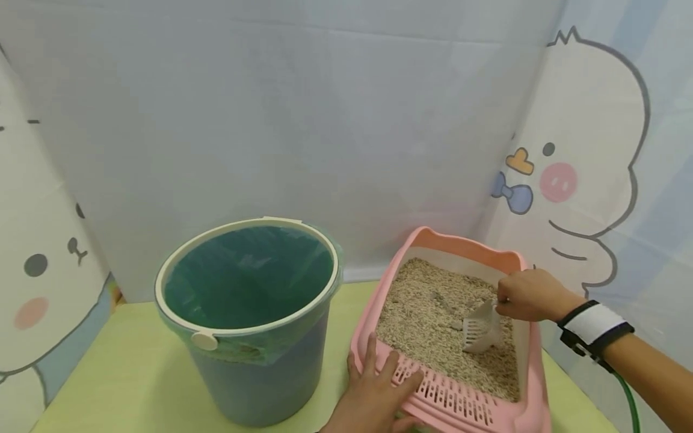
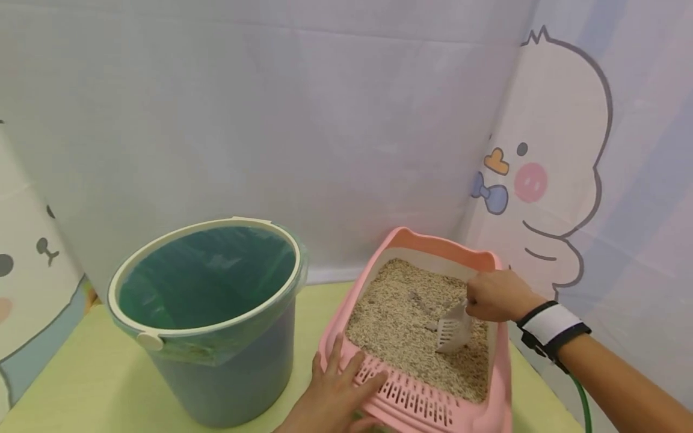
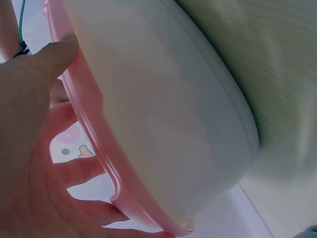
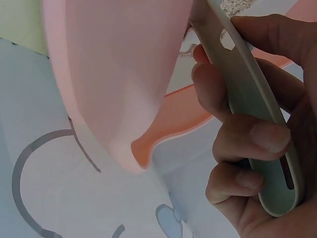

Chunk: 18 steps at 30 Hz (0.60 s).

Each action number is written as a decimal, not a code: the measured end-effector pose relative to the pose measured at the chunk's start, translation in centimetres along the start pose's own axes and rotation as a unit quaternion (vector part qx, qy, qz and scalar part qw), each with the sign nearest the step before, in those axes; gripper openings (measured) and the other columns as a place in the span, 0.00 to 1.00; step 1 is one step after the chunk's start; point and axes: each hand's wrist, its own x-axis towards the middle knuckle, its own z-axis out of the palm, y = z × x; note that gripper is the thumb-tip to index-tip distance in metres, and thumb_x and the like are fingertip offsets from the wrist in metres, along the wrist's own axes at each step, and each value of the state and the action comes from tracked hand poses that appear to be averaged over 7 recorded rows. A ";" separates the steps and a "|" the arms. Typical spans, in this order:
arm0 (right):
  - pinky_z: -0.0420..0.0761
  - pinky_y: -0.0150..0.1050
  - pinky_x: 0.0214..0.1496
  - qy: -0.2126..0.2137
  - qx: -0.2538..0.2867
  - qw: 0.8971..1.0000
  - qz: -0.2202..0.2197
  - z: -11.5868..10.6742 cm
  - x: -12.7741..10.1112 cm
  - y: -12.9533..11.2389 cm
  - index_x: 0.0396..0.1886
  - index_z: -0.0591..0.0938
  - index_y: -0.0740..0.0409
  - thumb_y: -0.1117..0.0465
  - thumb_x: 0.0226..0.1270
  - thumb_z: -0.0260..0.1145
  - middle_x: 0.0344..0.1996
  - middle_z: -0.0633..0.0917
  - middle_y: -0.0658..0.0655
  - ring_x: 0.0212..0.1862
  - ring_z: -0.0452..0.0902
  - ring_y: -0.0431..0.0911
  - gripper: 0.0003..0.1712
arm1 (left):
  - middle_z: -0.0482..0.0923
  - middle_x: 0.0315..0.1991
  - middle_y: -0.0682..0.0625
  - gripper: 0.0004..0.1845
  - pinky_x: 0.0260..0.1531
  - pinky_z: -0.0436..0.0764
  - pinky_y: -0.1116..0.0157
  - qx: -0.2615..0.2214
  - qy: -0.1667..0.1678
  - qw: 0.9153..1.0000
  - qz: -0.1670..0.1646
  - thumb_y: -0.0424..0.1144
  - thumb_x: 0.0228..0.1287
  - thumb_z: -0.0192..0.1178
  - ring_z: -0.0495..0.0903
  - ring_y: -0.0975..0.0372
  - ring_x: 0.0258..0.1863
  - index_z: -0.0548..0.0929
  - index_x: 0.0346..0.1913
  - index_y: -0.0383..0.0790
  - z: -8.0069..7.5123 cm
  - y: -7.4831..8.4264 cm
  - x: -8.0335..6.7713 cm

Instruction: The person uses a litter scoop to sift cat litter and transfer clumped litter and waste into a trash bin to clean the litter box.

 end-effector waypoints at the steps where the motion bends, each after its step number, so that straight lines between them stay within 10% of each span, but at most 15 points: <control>1: 0.48 0.33 0.24 0.000 0.004 1.000 -0.006 0.1 0.2 -0.1 0.10 0.59 0.38 0.58 0.58 0.73 0.18 0.50 0.38 0.20 0.46 0.34 0.32 | 0.73 0.72 0.48 0.37 0.55 0.75 0.25 0.004 0.001 1.000 0.000 0.74 0.64 0.58 0.61 0.30 0.78 0.68 0.76 0.74 0.0 0.0 0.0; 18: 0.46 0.31 0.24 0.010 0.019 0.999 -0.030 0.1 1.4 -0.9 0.10 0.60 0.38 0.59 0.61 0.72 0.17 0.49 0.38 0.20 0.43 0.32 0.32 | 0.72 0.74 0.49 0.36 0.57 0.74 0.25 -0.012 -0.012 1.000 -0.012 0.74 0.66 0.56 0.58 0.31 0.80 0.68 0.75 0.76 -0.1 0.1 0.1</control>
